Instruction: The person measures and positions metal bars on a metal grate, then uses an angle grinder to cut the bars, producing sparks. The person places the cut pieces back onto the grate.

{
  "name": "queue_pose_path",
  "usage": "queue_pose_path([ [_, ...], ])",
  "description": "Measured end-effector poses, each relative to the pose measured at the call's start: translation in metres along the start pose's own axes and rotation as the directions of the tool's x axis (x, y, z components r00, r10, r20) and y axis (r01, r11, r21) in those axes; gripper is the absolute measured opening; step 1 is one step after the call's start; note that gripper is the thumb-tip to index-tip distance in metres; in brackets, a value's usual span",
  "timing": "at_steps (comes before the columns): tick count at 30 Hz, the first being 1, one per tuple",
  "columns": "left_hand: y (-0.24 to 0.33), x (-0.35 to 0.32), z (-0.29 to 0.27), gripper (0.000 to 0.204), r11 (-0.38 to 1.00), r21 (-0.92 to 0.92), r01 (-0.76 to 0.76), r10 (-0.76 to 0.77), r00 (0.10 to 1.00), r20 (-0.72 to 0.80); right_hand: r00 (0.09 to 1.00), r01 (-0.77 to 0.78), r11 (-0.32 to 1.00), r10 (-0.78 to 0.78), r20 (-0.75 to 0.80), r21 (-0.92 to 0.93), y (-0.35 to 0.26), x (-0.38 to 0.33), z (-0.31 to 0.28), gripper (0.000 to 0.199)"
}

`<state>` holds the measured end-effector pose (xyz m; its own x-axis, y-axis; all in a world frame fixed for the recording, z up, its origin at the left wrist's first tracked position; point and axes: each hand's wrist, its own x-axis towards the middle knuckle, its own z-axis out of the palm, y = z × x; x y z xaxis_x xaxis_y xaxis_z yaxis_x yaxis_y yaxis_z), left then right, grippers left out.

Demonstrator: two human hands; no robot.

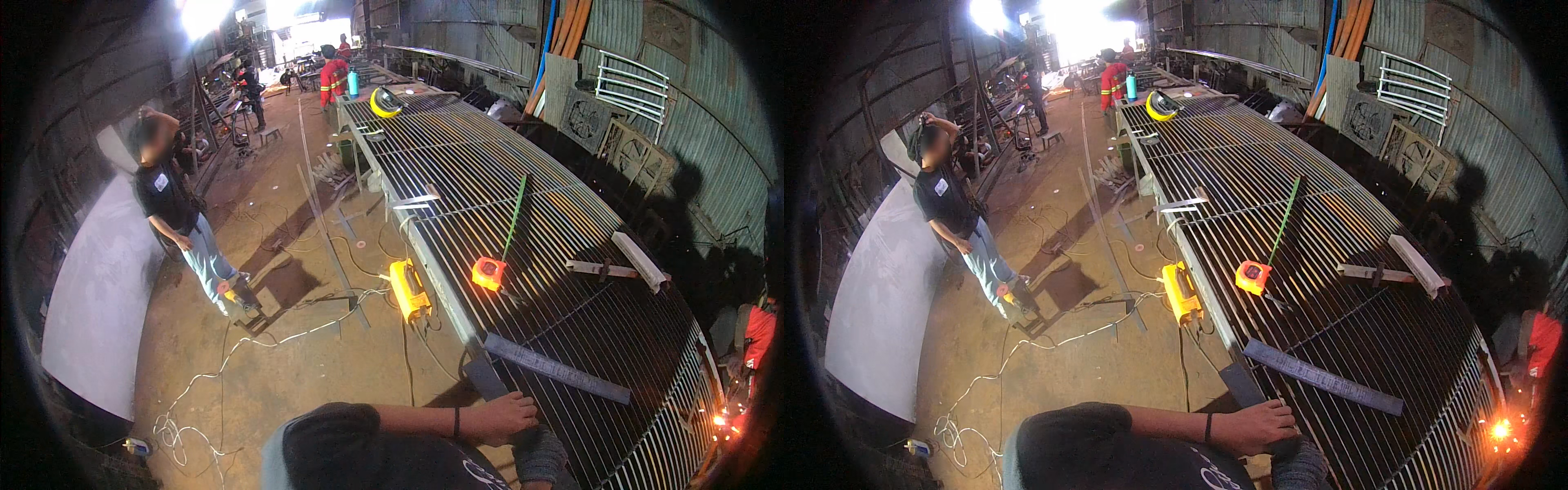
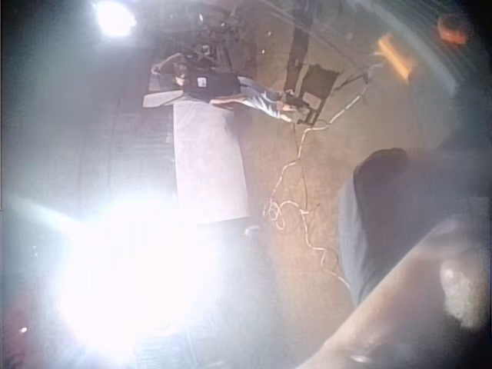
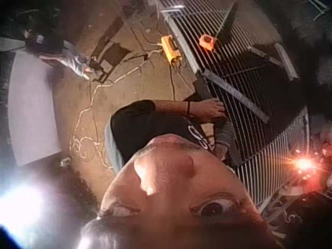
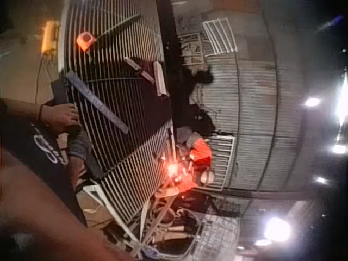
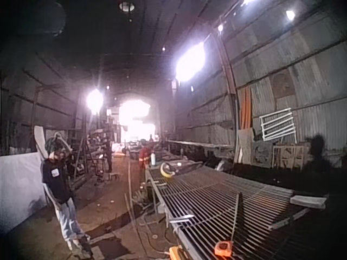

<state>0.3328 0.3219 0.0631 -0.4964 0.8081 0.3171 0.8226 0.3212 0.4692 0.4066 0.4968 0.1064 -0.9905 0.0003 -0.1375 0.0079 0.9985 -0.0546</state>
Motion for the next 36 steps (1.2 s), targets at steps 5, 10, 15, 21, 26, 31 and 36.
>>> queue_pose_path([
  [5, -0.002, 0.000, 0.003, 0.058, 1.000, -0.029, -0.001, 0.000, 1.000, -0.026, 0.996, 0.001, 1.000, -0.002, 0.093, 0.012, 0.004, 0.003, 0.000, 0.037],
  [10, -0.007, 0.001, 0.014, 0.055, 1.000, 0.025, -0.015, 0.016, 0.999, -0.039, 0.987, -0.014, 1.000, 0.011, 0.159, 0.018, 0.012, 0.002, 0.003, 0.039],
  [15, -0.005, -0.005, 0.015, 0.054, 1.000, 0.001, -0.027, 0.027, 0.996, -0.081, 0.987, -0.009, 1.000, 0.006, 0.158, 0.018, 0.007, 0.002, 0.004, 0.036],
  [21, -0.002, -0.013, 0.006, 0.054, 0.998, -0.060, -0.027, 0.024, 0.999, -0.047, 0.994, -0.020, 0.999, 0.017, 0.104, 0.032, -0.003, -0.006, 0.007, 0.031],
  [26, -0.010, 0.007, 0.003, 0.051, 0.993, -0.025, -0.118, 0.117, 0.992, -0.046, 0.990, -0.116, 0.991, 0.121, -0.076, 0.069, 0.000, -0.010, 0.014, 0.028],
  [31, 0.004, 0.015, -0.033, 0.052, 0.991, -0.012, -0.136, 0.136, 0.990, -0.032, 0.958, -0.084, 0.968, 0.143, -0.247, 0.236, 0.003, -0.009, 0.028, 0.015],
  [36, 0.018, 0.040, -0.013, 0.061, 0.959, 0.000, -0.284, 0.284, 0.959, -0.001, 0.867, -0.199, 0.959, 0.269, -0.419, 0.204, 0.017, -0.039, 0.031, 0.019],
])
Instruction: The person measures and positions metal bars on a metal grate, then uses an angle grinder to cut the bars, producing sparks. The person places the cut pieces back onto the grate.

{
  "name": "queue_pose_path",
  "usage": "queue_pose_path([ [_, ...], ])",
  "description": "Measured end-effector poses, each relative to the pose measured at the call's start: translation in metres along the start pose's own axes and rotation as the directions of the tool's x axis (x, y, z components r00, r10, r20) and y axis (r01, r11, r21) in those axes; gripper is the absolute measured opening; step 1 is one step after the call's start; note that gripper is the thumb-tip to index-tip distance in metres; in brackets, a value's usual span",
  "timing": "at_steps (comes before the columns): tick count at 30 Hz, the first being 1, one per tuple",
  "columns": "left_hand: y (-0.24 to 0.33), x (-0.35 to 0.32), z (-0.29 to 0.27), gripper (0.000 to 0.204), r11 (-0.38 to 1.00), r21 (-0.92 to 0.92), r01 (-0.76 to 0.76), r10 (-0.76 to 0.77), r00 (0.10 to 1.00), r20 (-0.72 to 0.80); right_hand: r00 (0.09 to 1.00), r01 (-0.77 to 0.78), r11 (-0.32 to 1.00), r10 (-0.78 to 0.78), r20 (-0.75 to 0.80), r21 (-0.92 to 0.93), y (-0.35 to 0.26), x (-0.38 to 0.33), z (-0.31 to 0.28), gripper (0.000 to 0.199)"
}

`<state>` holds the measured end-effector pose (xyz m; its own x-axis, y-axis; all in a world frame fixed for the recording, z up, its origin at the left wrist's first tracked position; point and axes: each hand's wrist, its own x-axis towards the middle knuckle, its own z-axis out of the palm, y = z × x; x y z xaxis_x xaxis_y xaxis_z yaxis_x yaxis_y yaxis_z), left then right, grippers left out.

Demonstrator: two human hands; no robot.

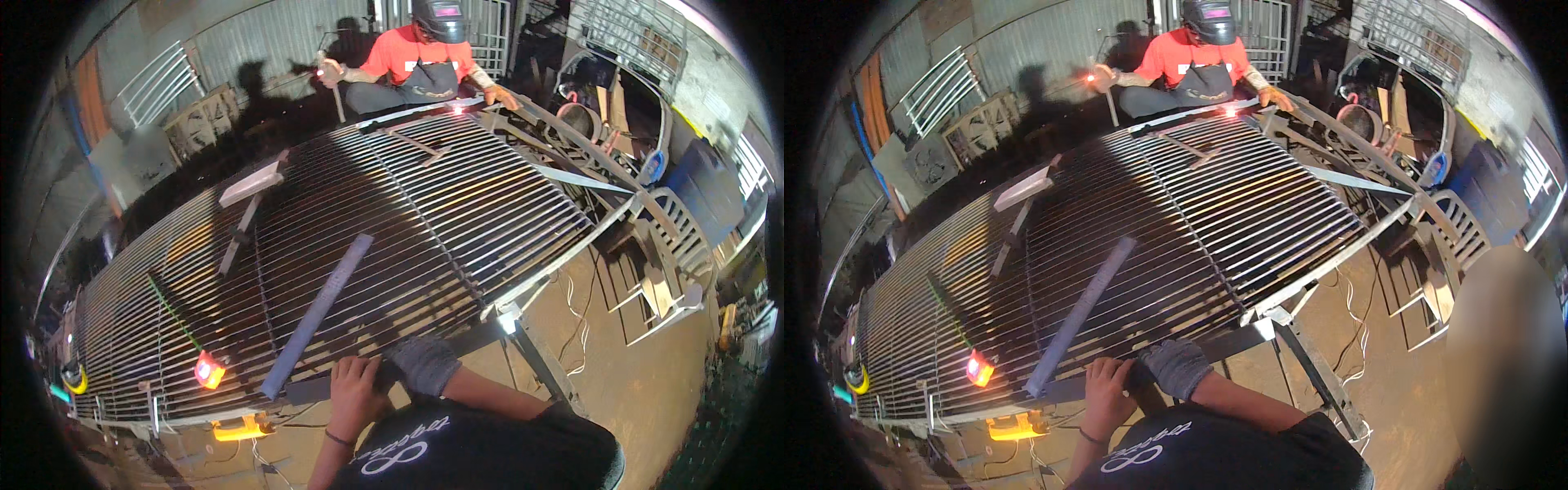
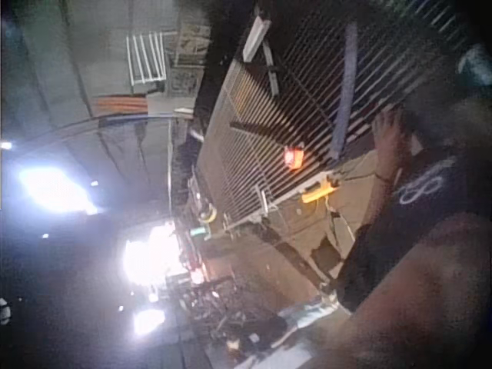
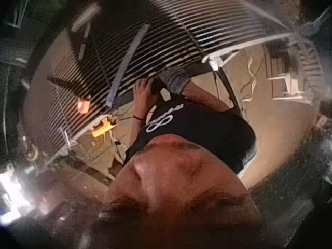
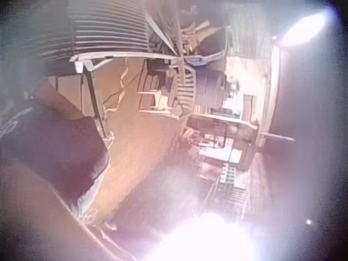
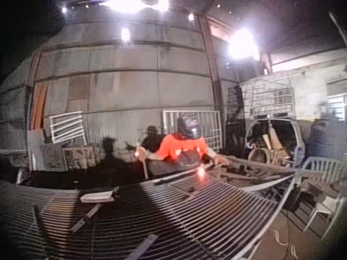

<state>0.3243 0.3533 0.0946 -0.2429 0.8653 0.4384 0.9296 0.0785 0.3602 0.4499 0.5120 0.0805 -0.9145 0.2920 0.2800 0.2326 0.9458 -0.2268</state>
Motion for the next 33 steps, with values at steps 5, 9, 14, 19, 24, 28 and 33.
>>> queue_pose_path([
  [5, -0.010, -0.014, -0.007, 0.072, 0.982, -0.058, -0.178, 0.184, 0.978, 0.099, 0.980, -0.073, 0.997, 0.065, 0.187, 0.036, -0.013, -0.021, -0.013, 0.020],
  [9, -0.026, -0.013, -0.009, 0.077, 0.956, -0.100, -0.274, 0.286, 0.948, 0.136, 0.952, -0.185, 0.982, 0.189, 0.239, -0.038, -0.025, -0.020, -0.015, 0.022],
  [14, -0.033, -0.013, -0.002, 0.070, 0.959, -0.112, -0.259, 0.269, 0.960, 0.079, 0.915, -0.184, 0.979, 0.202, 0.349, -0.083, -0.033, -0.003, -0.037, 0.024],
  [19, -0.023, -0.009, -0.015, 0.066, 0.977, -0.076, -0.200, 0.203, 0.979, 0.026, 0.906, -0.205, 0.973, 0.228, 0.356, -0.101, -0.035, 0.003, -0.039, 0.030],
  [24, -0.023, -0.017, -0.015, 0.061, 0.993, -0.023, -0.115, 0.114, 0.993, -0.044, 0.913, -0.142, 0.988, 0.157, 0.377, -0.068, -0.036, 0.013, -0.039, 0.034],
  [28, -0.016, -0.033, -0.025, 0.054, 0.995, -0.079, -0.055, 0.052, 0.998, -0.035, 0.959, -0.122, 0.993, 0.119, 0.259, -0.005, -0.046, 0.000, -0.024, 0.029],
  [33, -0.020, -0.026, -0.003, 0.049, 0.951, -0.105, -0.292, 0.281, 0.953, -0.110, 0.854, -0.159, 0.976, 0.213, 0.474, -0.151, -0.060, 0.013, -0.061, 0.034],
])
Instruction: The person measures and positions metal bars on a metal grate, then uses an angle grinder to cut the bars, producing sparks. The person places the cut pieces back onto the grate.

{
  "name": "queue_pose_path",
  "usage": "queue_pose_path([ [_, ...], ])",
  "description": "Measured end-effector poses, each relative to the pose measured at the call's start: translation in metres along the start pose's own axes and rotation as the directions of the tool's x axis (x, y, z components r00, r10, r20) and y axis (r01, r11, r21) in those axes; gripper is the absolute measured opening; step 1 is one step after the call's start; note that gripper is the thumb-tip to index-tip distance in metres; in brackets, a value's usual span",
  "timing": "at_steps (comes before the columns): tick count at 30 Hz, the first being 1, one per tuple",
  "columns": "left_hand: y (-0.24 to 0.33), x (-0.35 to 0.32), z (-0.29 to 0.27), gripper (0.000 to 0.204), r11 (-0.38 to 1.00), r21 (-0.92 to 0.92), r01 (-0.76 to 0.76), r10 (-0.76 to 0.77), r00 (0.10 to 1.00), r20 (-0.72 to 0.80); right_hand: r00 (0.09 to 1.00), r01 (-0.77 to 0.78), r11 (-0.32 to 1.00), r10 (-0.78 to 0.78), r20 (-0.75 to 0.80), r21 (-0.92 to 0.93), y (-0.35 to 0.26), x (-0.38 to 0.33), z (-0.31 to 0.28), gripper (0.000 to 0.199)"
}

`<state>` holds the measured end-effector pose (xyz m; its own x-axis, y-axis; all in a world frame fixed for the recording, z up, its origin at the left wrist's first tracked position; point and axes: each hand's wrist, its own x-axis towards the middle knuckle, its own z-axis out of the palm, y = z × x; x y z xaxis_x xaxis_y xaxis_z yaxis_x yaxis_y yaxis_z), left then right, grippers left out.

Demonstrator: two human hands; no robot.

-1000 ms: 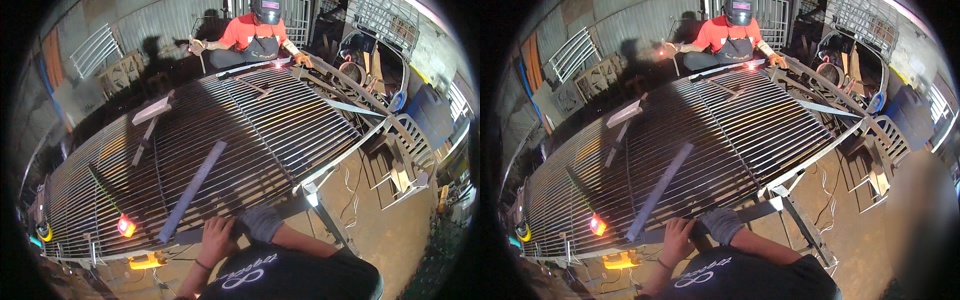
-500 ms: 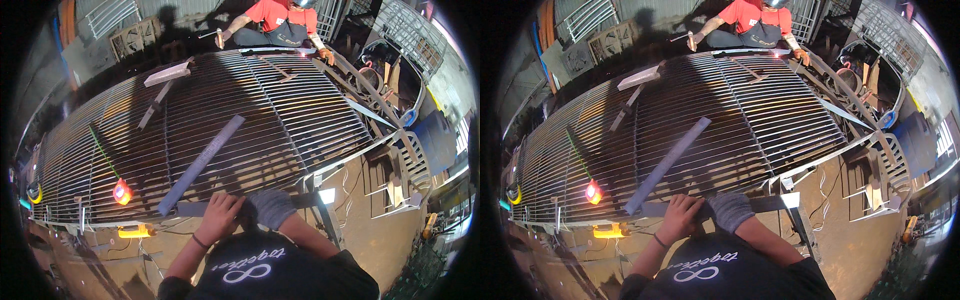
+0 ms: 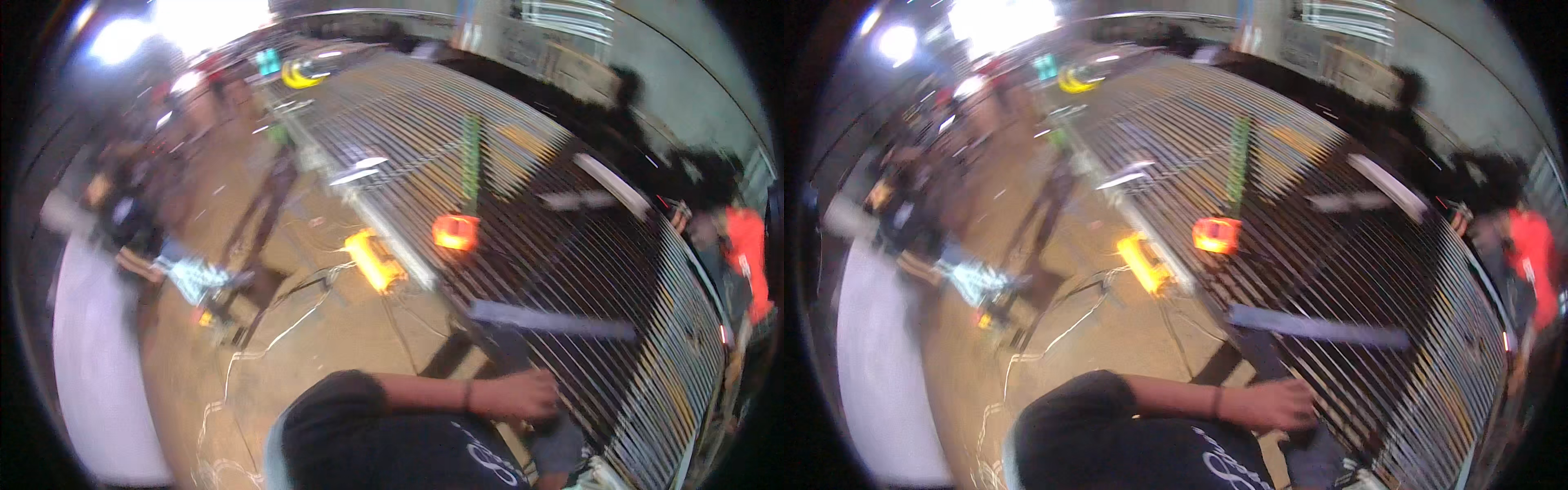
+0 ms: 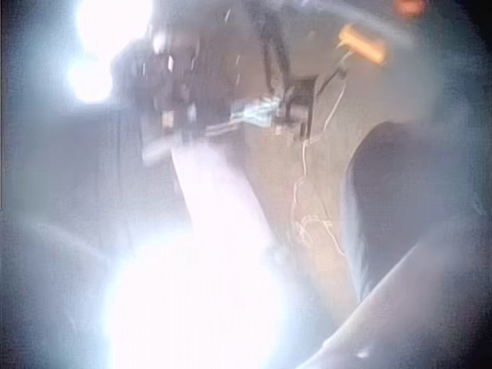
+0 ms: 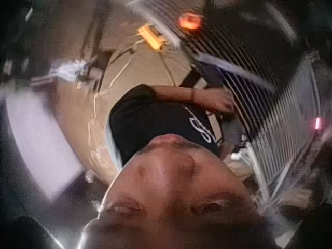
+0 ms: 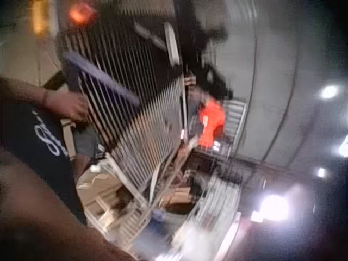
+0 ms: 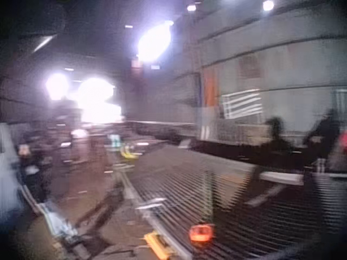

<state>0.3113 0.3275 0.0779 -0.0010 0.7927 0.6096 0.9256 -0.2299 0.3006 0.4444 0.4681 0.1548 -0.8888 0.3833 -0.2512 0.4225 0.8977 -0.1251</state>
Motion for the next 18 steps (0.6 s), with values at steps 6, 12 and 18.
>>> queue_pose_path([
  [6, 0.003, -0.002, 0.015, 0.047, 0.978, 0.210, 0.007, 0.020, 0.992, -0.122, 0.970, 0.237, 0.960, -0.243, -0.021, -0.149, -0.040, 0.038, 0.011, 0.038],
  [12, -0.014, 0.011, -0.008, 0.046, 0.977, 0.195, 0.084, -0.046, 0.981, -0.189, 0.955, 0.289, 0.944, -0.296, -0.019, -0.160, -0.042, 0.053, 0.011, 0.042],
  [18, -0.020, 0.035, -0.016, 0.047, 0.991, 0.135, 0.015, 0.012, 0.980, -0.198, 0.954, 0.286, 0.945, -0.296, -0.050, -0.157, -0.031, 0.053, 0.012, 0.047],
])
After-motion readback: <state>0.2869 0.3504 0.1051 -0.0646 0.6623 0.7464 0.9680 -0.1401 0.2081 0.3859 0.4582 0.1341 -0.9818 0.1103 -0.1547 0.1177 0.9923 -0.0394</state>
